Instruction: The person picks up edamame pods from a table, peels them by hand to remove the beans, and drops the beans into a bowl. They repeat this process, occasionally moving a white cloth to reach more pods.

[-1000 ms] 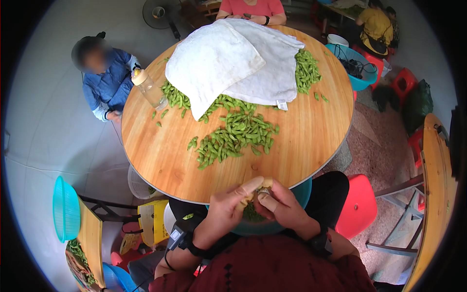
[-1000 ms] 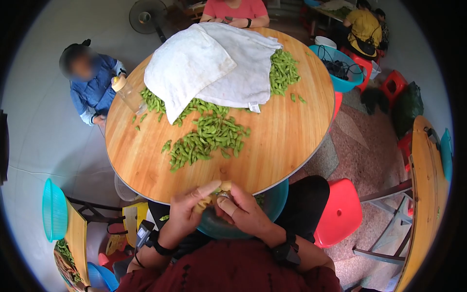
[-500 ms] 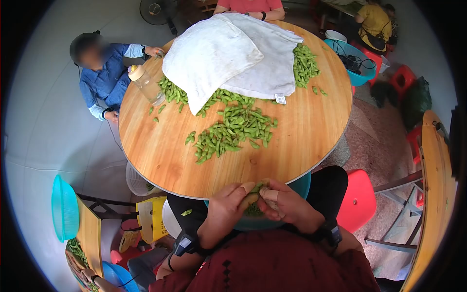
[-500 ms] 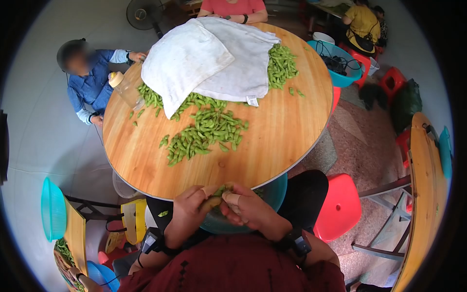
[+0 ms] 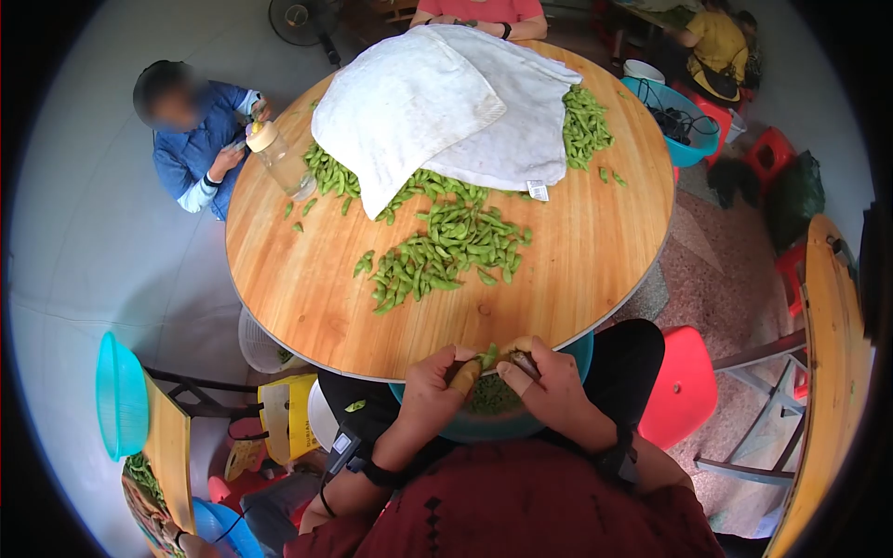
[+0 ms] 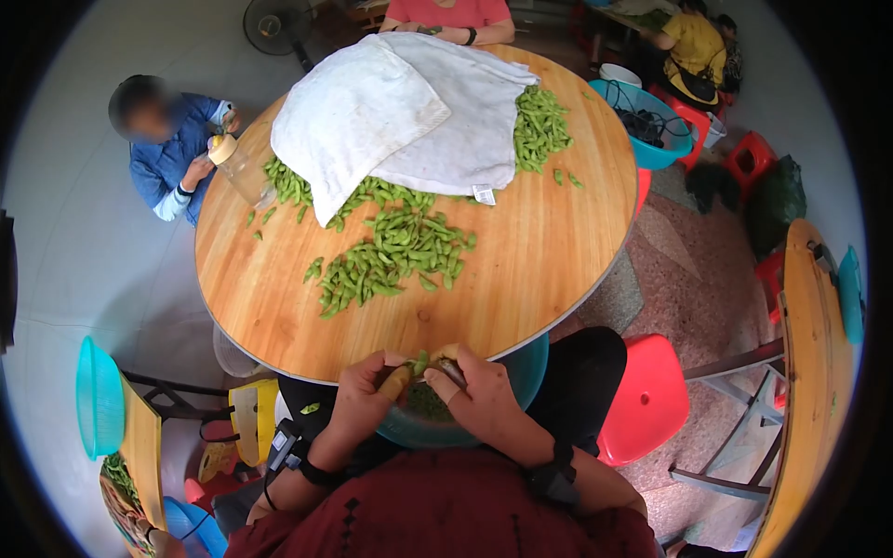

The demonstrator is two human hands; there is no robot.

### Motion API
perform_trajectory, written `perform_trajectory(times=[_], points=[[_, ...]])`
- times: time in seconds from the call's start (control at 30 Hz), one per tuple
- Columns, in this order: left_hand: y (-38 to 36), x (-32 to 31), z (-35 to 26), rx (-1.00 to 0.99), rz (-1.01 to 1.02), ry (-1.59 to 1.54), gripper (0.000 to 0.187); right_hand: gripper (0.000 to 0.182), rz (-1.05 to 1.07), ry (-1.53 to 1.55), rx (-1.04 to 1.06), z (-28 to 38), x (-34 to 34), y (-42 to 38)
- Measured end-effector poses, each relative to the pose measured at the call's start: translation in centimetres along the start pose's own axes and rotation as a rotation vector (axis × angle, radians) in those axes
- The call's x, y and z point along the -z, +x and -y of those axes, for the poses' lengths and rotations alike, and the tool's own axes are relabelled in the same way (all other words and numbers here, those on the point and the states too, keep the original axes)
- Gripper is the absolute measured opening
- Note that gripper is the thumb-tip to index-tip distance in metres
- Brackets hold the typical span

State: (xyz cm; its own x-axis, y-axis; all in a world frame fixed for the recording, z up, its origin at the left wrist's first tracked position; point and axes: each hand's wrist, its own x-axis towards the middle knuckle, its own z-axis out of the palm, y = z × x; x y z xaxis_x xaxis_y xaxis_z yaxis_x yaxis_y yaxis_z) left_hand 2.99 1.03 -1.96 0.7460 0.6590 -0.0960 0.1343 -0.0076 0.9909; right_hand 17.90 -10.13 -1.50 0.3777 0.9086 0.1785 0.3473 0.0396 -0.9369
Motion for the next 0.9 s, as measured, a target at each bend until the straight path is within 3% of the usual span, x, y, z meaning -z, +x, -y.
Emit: perform_trajectory(times=[0.1,0.33,0.4,0.47,0.53,0.6,0.77,0.83,0.9], points=[[-0.4,-1.0,-0.5,-0.163,-0.026,0.103,0.011,0.022,-0.037,-0.055,-0.041,0.9,-0.3,0.2],[-2.1,-2.1,-1.6,-0.090,-0.021,-0.073,0.016,0.019,-0.139,-0.161,0.045,0.0,-1.5,0.4],[-2.4,-1.4,-1.3,-0.045,-0.067,0.107,0.020,0.019,-0.119,-0.119,0.016,0.0,-1.2,0.3],[-3.4,1.5,-1.1,-0.250,-0.144,0.328,0.016,0.017,0.134,-0.145,0.002,0.2,-0.3,0.1],[-4.8,6.3,-2.7,-0.128,-0.231,0.673,0.019,0.015,0.182,-0.117,0.083,-0.8,0.1,-0.4],[-4.7,9.0,-4.8,-0.277,-0.364,1.210,0.022,0.013,0.231,-0.092,0.170,-1.6,0.3,-0.8],[2.8,8.4,-6.4,-0.355,-0.224,0.826,0.023,0.016,0.382,-0.192,0.169,-3.0,0.2,-0.9],[8.0,8.0,-5.9,-0.435,-0.157,0.760,0.023,0.016,0.379,-0.167,0.157,-2.7,0.3,-1.1],[13.0,7.3,-5.1,-0.501,-0.218,0.799,0.018,0.017,0.378,-0.150,0.139,-2.1,0.8,-1.3]])
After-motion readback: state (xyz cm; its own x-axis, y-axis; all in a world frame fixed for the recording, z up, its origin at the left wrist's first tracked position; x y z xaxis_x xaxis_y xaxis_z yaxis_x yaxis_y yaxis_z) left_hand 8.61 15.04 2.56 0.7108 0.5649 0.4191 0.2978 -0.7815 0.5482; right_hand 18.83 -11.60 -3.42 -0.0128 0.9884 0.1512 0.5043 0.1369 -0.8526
